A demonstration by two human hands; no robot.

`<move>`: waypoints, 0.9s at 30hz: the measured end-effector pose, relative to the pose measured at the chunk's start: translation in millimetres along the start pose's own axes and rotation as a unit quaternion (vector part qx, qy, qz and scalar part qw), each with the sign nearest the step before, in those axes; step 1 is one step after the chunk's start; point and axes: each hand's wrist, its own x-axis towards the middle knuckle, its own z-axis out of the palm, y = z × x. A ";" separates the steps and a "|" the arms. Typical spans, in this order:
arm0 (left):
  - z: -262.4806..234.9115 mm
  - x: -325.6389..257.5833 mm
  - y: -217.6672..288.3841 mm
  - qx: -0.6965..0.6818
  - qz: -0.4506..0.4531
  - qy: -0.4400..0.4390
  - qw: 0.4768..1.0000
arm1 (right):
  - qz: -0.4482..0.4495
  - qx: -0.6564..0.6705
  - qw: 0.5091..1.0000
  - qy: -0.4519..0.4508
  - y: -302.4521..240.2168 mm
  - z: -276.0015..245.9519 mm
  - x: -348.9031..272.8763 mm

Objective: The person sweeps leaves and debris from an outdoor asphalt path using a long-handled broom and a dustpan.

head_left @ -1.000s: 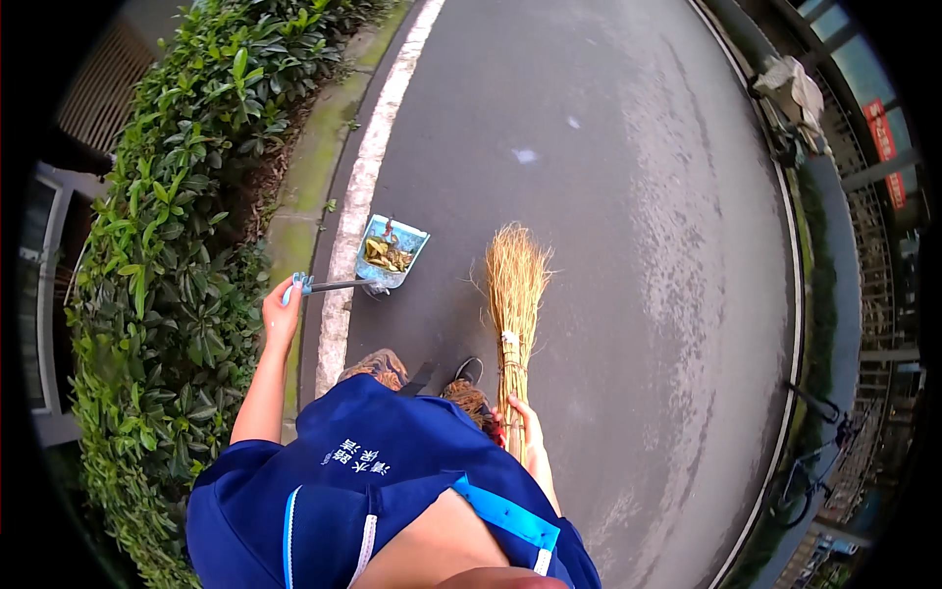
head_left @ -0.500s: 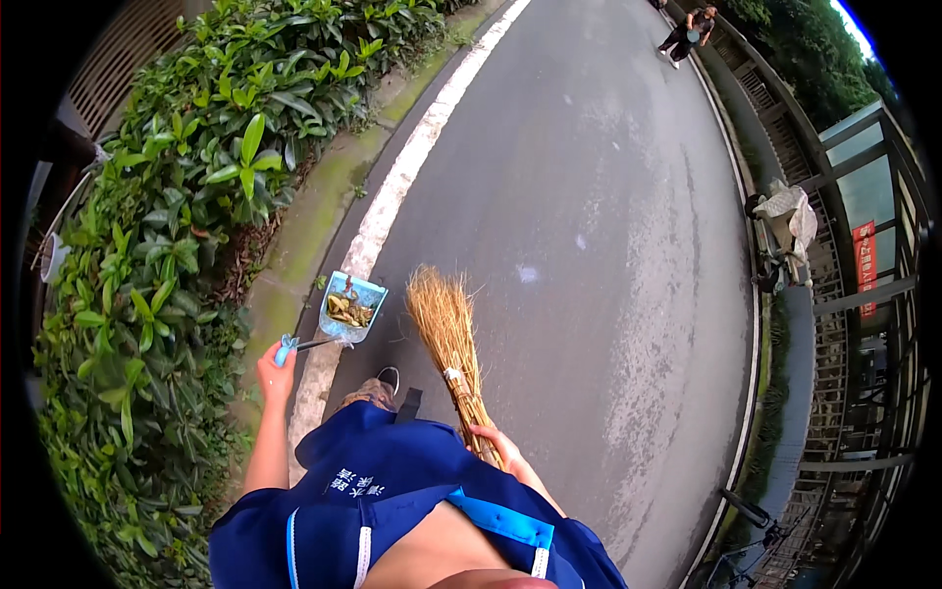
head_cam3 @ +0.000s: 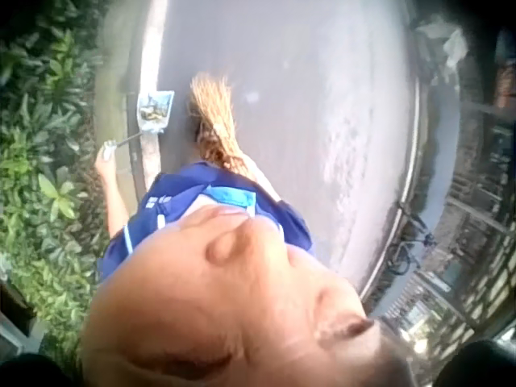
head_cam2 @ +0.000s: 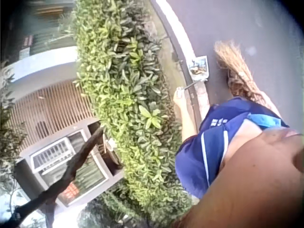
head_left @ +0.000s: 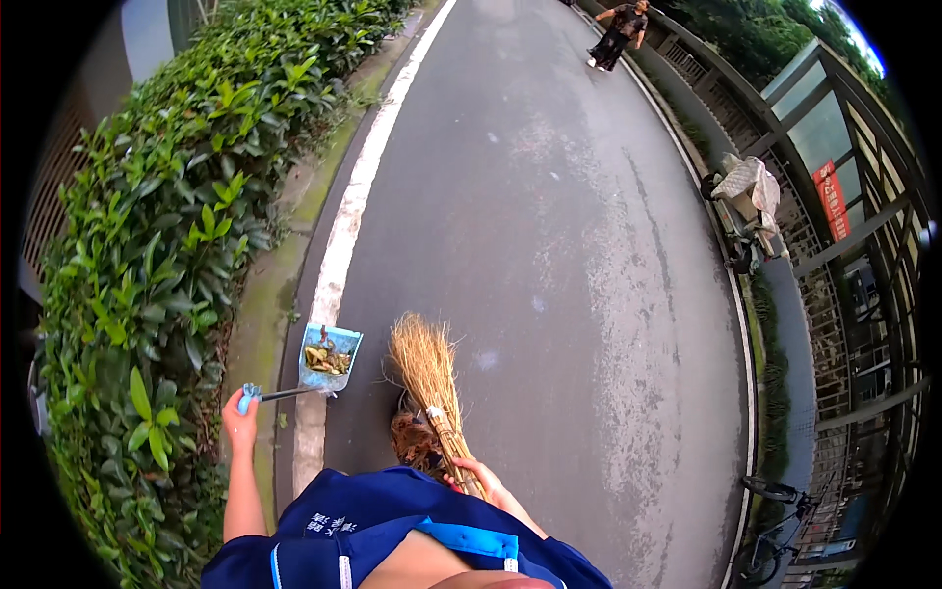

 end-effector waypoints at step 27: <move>324.1 452.5 256.3 0.090 -0.004 -0.029 0.996 | -0.061 -0.052 0.995 0.060 -491.3 292.0 174.6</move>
